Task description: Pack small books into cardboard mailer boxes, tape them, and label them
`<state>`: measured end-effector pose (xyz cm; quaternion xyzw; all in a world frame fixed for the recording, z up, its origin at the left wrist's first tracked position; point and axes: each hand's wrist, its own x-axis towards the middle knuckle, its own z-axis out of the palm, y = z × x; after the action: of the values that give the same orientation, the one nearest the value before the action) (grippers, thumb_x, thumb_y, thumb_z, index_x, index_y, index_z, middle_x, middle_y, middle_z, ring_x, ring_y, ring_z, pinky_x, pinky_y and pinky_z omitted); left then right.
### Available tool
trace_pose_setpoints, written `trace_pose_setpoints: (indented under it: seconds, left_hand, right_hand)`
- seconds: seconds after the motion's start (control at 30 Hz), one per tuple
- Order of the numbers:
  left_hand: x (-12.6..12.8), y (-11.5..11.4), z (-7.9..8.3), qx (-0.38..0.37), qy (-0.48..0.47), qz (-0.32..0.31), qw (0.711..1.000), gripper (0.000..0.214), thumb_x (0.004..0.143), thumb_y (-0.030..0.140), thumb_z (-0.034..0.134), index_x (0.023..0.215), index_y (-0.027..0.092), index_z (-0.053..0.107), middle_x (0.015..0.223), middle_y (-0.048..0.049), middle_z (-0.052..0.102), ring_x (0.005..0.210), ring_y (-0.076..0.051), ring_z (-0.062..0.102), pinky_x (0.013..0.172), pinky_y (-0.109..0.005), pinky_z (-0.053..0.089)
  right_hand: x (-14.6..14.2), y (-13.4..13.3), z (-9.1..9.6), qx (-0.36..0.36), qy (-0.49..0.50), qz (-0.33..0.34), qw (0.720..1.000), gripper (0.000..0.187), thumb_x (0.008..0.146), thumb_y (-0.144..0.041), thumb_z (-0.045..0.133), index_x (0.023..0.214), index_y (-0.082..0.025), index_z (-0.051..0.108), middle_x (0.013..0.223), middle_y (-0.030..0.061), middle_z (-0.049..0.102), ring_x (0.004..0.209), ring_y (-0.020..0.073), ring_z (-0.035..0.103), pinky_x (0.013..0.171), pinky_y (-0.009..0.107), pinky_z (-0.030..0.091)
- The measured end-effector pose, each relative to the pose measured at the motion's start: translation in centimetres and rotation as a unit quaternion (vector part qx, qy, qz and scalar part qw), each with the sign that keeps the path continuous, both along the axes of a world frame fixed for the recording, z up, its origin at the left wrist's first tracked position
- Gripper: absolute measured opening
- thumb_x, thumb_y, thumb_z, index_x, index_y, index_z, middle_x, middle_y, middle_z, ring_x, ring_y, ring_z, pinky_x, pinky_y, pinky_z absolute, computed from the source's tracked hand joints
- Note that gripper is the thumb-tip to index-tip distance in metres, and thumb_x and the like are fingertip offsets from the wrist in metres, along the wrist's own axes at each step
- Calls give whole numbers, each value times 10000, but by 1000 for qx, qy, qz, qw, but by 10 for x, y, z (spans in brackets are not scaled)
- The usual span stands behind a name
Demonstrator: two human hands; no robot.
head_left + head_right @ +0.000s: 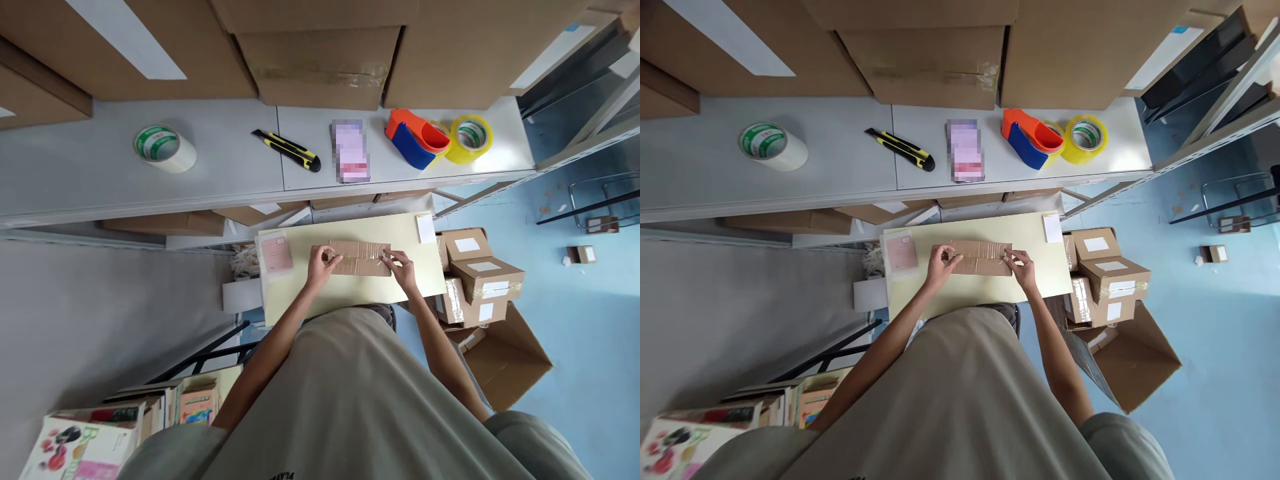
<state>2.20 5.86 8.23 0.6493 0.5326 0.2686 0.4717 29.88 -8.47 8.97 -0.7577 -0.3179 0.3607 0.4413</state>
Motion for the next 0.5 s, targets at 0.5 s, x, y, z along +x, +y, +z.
trace_pose_setpoints:
  seconds: [0.5]
  left_hand:
    - [28,45,126,222,1,-134,966,198,1016,321,894,1130,275,739,1305,-103,647,1341,-325,671,1233,-499,544]
  right_hand:
    - [53,58,138,102,-344,113,927,562,1082,-728,713,1433,-299,803,1535,170,718,1480,421,650,1305,664,512]
